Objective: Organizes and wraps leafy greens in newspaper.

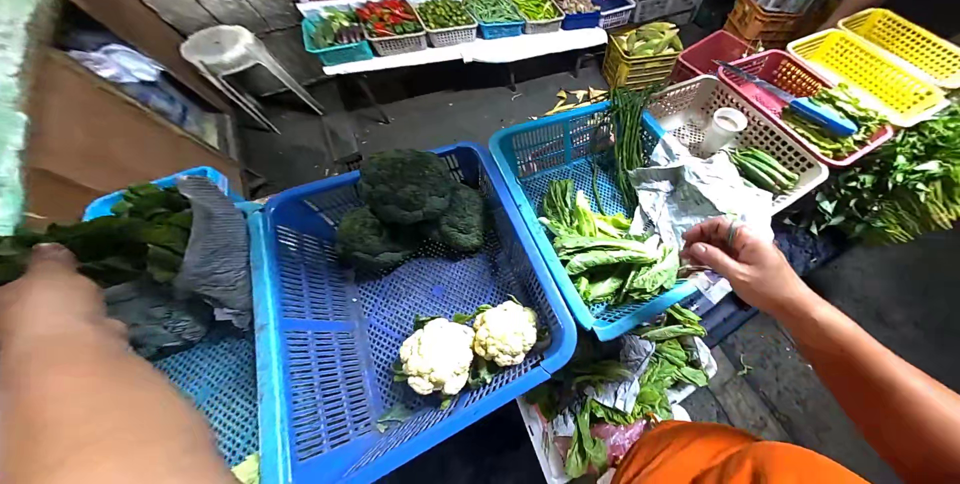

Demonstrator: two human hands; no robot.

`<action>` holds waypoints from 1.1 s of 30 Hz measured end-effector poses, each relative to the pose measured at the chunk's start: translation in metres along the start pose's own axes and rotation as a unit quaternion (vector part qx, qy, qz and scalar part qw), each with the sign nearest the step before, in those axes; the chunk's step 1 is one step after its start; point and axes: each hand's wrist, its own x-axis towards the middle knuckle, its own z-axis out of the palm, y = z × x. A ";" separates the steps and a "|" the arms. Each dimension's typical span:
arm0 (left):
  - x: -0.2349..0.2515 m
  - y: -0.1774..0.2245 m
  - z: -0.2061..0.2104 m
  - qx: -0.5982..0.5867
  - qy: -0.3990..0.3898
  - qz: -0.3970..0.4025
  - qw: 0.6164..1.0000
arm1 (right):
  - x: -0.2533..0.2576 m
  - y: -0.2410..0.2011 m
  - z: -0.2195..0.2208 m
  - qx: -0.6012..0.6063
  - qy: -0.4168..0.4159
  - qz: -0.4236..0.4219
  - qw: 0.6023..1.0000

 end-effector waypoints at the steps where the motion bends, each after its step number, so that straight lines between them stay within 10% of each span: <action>1: -0.005 0.003 -0.002 -0.001 -0.013 0.022 1.000 | 0.003 0.000 -0.010 -0.033 0.012 -0.017 0.999; 5: -0.020 0.015 -0.004 -0.046 -0.055 0.140 0.988 | 0.019 0.013 -0.056 -0.171 0.051 -0.021 0.984; 15: -0.120 0.037 -0.010 -0.073 -0.113 0.200 0.971 | 0.051 0.143 -0.107 -0.205 0.087 0.337 0.915; 23: -0.225 -0.012 0.041 -0.050 -0.231 0.273 0.933 | 0.085 0.171 -0.134 -0.199 0.002 0.304 0.932; 33: -0.366 0.006 0.205 -0.054 -0.425 0.204 0.880 | 0.125 0.179 -0.136 -0.051 -0.048 0.200 0.977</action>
